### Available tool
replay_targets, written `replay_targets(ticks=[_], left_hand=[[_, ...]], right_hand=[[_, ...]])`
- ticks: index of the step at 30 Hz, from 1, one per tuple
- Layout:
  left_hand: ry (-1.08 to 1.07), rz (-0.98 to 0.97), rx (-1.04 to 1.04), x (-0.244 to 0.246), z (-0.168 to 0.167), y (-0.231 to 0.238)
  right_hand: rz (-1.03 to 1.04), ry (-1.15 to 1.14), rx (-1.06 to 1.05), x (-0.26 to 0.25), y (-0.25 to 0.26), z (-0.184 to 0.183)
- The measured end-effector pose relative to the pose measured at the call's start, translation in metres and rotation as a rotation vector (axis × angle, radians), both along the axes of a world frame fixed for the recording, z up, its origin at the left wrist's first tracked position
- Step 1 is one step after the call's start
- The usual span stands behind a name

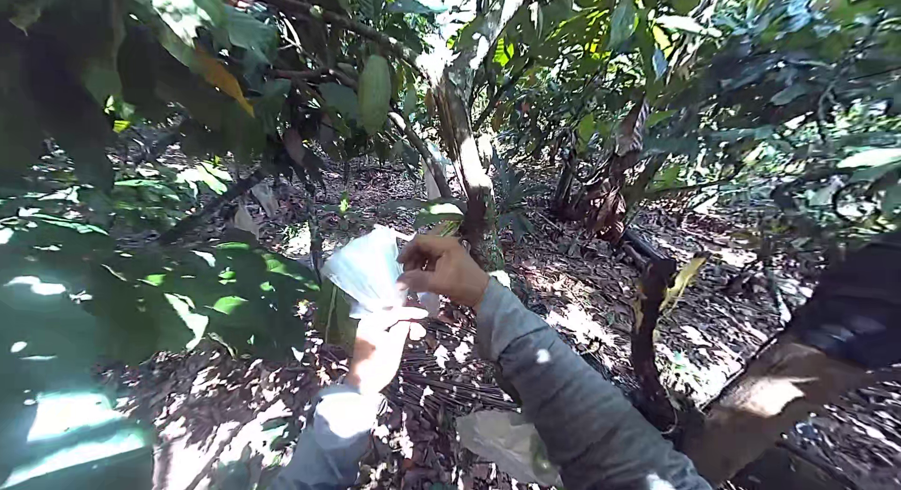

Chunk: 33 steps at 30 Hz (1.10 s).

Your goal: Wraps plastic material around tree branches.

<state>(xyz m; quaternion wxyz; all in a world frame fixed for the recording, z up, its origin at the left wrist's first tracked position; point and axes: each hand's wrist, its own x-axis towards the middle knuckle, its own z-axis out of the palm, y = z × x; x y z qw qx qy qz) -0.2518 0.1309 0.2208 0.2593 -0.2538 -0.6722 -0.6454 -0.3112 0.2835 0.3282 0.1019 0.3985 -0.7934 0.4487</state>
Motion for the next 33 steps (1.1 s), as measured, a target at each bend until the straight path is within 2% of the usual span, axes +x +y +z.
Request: replay_targets(ticks=[2,3,8,11,13,16,19,22,24,27,29,31,33], left_hand=[[-0.037,0.084,-0.109,0.001,0.005,0.01],[-0.063,0.109,-0.114,0.002,0.006,0.014],[-0.181,0.068,0.068,-0.006,0.009,0.012],[-0.228,-0.134,0.36,-0.009,0.015,0.011],[-0.211,-0.191,0.437,-0.009,0.018,0.01],[-0.179,-0.047,0.259,-0.008,0.019,0.008],[-0.226,0.125,0.04,0.004,0.022,0.014],[-0.244,0.127,-0.08,0.012,0.025,0.02],[-0.236,0.102,-0.008,0.009,0.022,0.024],[-0.238,-0.051,0.283,-0.005,0.013,0.022],[-0.181,-0.097,0.417,-0.014,0.008,0.019],[-0.125,-0.057,0.459,-0.018,0.005,0.017],[-0.094,-0.027,0.46,-0.018,0.002,0.016]], right_hand=[[-0.087,-0.085,0.187,0.007,-0.012,0.004],[-0.107,-0.085,0.201,0.005,-0.012,0.003],[-0.133,-0.088,0.015,-0.009,0.001,-0.002],[-0.216,-0.1,-0.023,-0.006,-0.005,-0.004],[-0.202,-0.113,-0.125,-0.007,-0.005,-0.007],[-0.077,-0.198,-0.192,-0.007,-0.005,-0.006],[-0.087,-0.198,-0.071,0.002,-0.013,-0.003],[-0.124,-0.253,-0.028,0.006,-0.013,-0.001],[-0.122,-0.243,0.03,0.003,-0.008,-0.001],[-0.148,-0.049,0.208,-0.006,-0.002,-0.003],[-0.227,-0.004,0.309,-0.006,-0.003,-0.001],[-0.303,-0.01,0.297,-0.003,-0.006,-0.002],[-0.314,-0.042,0.188,-0.001,-0.008,-0.003]])
